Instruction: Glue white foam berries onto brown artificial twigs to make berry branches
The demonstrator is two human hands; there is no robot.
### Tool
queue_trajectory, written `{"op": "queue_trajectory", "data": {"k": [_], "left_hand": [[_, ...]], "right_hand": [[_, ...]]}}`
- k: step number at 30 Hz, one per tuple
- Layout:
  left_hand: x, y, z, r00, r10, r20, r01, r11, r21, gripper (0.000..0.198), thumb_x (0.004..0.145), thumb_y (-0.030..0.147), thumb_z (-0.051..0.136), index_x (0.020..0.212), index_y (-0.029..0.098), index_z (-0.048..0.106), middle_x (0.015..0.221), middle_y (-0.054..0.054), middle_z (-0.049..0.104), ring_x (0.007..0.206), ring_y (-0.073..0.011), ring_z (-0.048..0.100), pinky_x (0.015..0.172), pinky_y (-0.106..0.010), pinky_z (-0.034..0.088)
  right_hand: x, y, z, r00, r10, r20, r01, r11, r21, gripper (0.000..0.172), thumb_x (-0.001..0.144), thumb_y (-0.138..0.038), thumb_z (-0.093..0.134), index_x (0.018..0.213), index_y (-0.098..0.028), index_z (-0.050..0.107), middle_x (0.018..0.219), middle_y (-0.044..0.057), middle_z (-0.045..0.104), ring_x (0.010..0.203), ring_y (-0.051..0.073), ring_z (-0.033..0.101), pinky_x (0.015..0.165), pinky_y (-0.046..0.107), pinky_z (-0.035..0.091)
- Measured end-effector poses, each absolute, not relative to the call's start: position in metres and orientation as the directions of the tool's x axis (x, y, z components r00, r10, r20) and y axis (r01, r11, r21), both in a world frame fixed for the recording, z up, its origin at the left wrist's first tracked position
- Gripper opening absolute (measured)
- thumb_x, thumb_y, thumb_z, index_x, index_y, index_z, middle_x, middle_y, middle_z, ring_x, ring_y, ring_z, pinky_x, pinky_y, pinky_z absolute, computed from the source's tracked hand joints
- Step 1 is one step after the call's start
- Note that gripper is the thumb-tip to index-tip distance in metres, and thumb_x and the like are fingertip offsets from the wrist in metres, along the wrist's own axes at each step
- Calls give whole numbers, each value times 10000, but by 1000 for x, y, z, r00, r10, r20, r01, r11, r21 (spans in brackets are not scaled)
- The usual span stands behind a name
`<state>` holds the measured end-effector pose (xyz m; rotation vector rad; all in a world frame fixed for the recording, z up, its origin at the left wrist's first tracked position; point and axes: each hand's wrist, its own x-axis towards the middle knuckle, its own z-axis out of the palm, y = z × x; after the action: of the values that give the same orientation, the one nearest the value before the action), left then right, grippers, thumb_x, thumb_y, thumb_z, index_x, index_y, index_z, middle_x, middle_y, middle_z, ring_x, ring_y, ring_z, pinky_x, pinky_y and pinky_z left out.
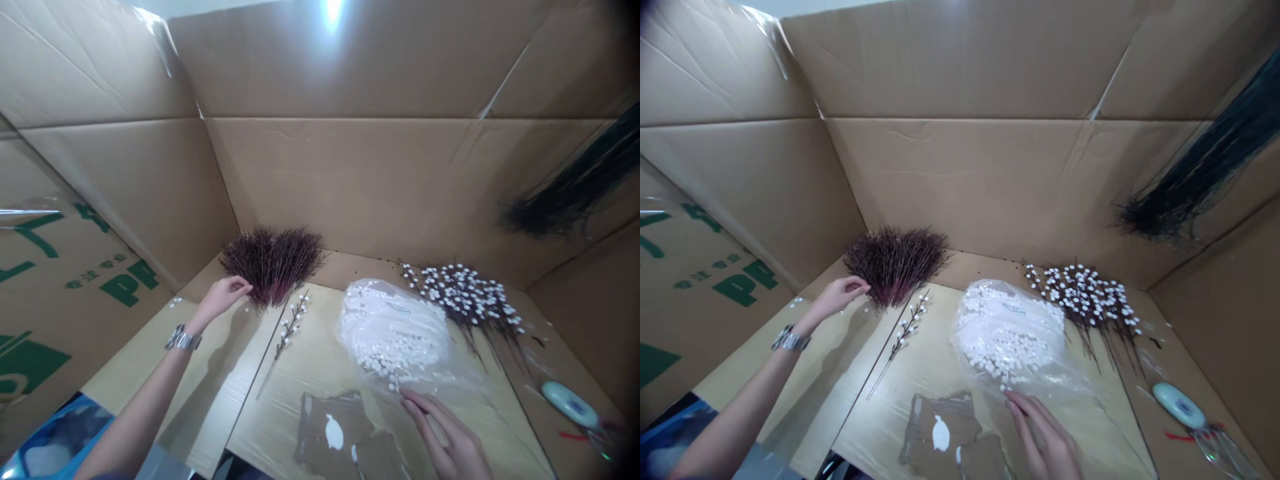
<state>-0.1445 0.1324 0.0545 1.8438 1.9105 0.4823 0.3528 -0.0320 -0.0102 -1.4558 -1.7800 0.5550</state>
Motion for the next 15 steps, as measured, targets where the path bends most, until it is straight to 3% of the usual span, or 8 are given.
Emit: {"op": "queue_trajectory", "data": {"k": [3,6,11,15], "left_hand": [[-158,97,35,-132,991,-14,844,119,523,288,990,321,651,1228,160,650,1214,-95,689,1009,-247,701,859,-452,600],[-155,78,10,-128,992,17,824,97,558,316,983,326,660,1254,165,639,1248,-102,677,1037,-257,694,876,-466,595],[-139,86,-3,-82,996,35,731,36,681,297,991,317,649,1255,182,646,1285,-105,668,1071,-259,685,907,-473,588],[-128,86,10,-154,987,43,576,54,815,284,982,337,659,1204,160,667,1216,-96,700,1028,-252,701,879,-458,592]], "right_hand": [[362,-28,-25,-61,960,273,640,248,-728,285,937,-425,599,1028,-244,799,1036,60,820,926,246,799,778,246,651],[363,-20,-35,-60,973,221,647,207,-734,335,936,-469,591,1032,-234,809,1059,65,818,954,258,796,789,254,653],[349,-11,-31,-108,963,247,612,260,-747,326,942,-461,588,1015,-239,815,1058,67,817,951,251,795,845,269,643],[347,-15,-34,-112,956,272,611,282,-740,312,946,-450,595,1028,-245,816,1064,64,817,954,255,796,875,284,639]]}}
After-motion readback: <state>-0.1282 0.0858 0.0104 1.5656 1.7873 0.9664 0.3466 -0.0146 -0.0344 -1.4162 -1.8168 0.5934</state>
